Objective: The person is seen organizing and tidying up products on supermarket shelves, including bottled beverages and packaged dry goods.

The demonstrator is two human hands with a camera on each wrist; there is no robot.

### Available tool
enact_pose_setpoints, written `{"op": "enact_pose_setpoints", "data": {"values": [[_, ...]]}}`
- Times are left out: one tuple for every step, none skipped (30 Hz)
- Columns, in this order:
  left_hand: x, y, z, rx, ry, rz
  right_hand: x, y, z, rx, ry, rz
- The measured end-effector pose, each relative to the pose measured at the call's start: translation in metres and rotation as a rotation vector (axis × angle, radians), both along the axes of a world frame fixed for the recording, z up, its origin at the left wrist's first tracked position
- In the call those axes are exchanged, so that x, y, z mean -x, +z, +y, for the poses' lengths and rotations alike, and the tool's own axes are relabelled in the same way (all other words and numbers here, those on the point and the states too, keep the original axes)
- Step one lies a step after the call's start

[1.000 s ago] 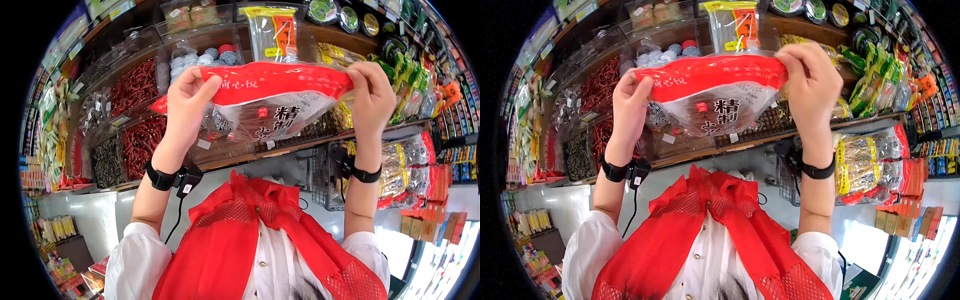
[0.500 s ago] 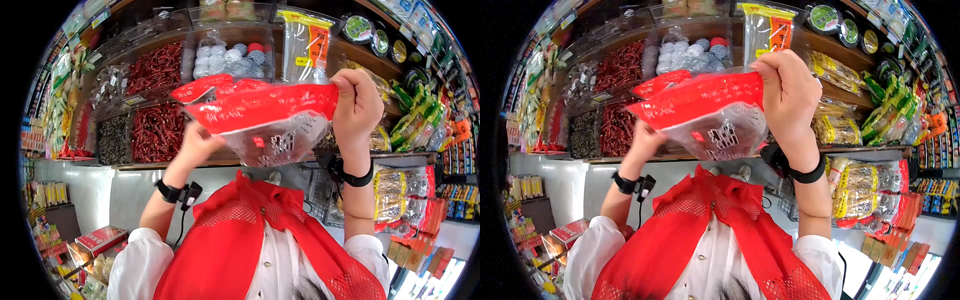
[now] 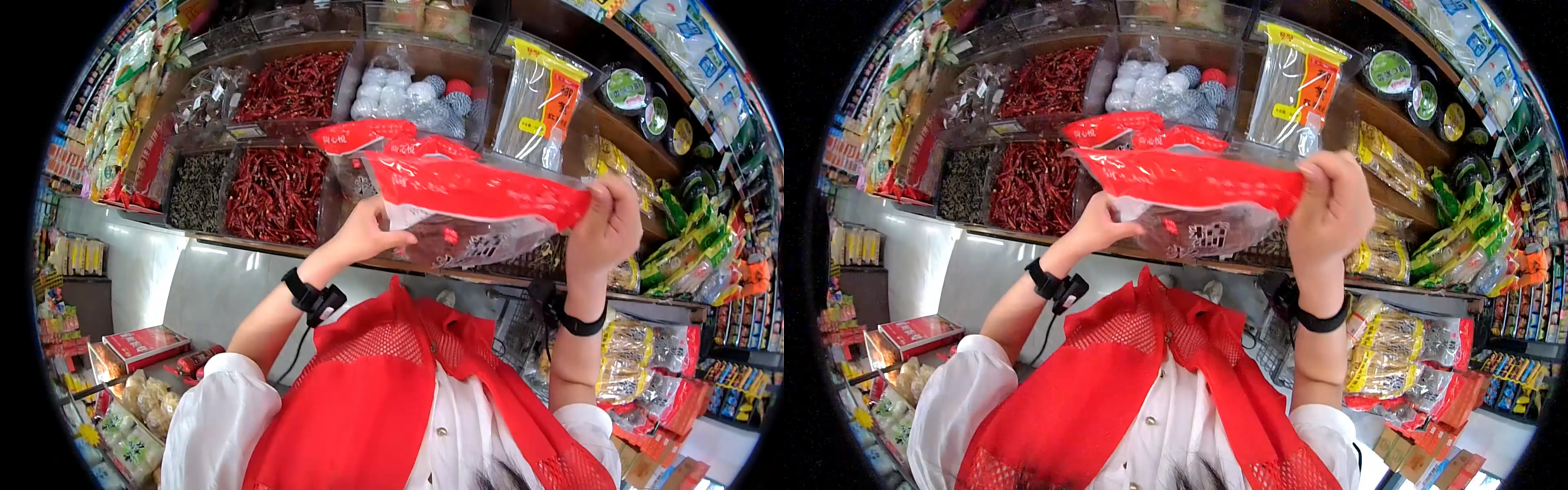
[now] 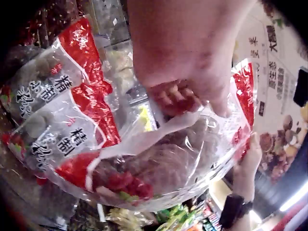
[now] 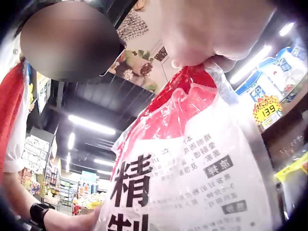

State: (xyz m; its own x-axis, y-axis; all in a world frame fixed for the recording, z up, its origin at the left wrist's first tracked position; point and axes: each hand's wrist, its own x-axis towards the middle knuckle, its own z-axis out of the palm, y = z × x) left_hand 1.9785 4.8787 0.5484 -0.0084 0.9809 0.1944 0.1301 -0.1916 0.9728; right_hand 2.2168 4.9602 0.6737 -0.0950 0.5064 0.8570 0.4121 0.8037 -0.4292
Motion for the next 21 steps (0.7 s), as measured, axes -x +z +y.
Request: {"op": "enact_pose_setpoints", "data": {"values": [[0.005,-0.013,0.004,-0.004,-0.031,0.105,0.005,-0.001,0.002,-0.001,0.053,-0.037],[0.008,-0.02,0.009,-0.009,-0.063,0.21,0.009,0.0,0.001,0.01,0.054,-0.122],[0.008,-0.026,0.012,0.026,-0.053,0.292,0.01,0.0,0.003,0.012,0.052,-0.168],[0.007,-0.032,0.015,0.034,-0.068,0.289,0.011,-0.001,0.004,0.014,0.048,-0.214],[0.004,-0.033,0.019,0.193,-0.007,0.206,0.008,-0.001,0.005,0.023,0.036,-0.219],[0.0,-0.033,0.021,0.353,0.054,0.125,0.004,-0.001,0.006,0.046,0.016,-0.179],[-0.005,-0.032,0.023,0.223,0.186,0.142,0.001,-0.001,0.008,0.065,-0.004,-0.141],[0.002,-0.04,0.028,0.237,0.168,0.041,0.002,0.001,0.009,0.072,-0.017,-0.147],[0.001,-0.047,0.028,0.134,0.089,-0.109,0.005,0.004,0.01,0.002,0.011,-0.123],[0.001,-0.054,0.028,0.031,0.011,-0.258,0.01,0.009,0.01,-0.069,0.039,-0.097],[-0.002,-0.06,0.027,0.038,-0.001,-0.262,0.017,0.016,0.009,-0.006,0.091,-0.081],[-0.006,-0.068,0.025,0.169,-0.078,-0.198,0.024,0.021,0.009,0.0,0.079,-0.085],[-0.008,-0.075,0.026,0.296,-0.157,-0.13,0.031,0.025,0.01,-0.027,0.124,-0.15],[-0.012,-0.074,0.029,0.299,-0.17,-0.13,0.037,0.027,0.012,-0.053,0.169,-0.216],[-0.019,-0.072,0.033,0.257,-0.218,-0.034,0.041,0.029,0.014,-0.049,0.155,-0.218],[-0.026,-0.072,0.038,0.214,-0.267,0.059,0.043,0.03,0.017,0.004,0.159,-0.24],[-0.03,-0.072,0.044,0.143,-0.27,-0.025,0.046,0.03,0.02,0.058,0.165,-0.263],[-0.033,-0.072,0.047,0.146,-0.283,-0.031,0.05,0.033,0.025,0.064,0.152,-0.268],[-0.035,-0.07,0.05,0.114,-0.251,-0.133,0.054,0.036,0.03,0.043,0.105,-0.195],[-0.037,-0.068,0.053,0.082,-0.218,-0.235,0.056,0.037,0.038,0.02,0.057,-0.122],[-0.032,-0.068,0.058,0.184,-0.324,-0.198,0.053,0.034,0.051,0.128,0.176,0.022]]}}
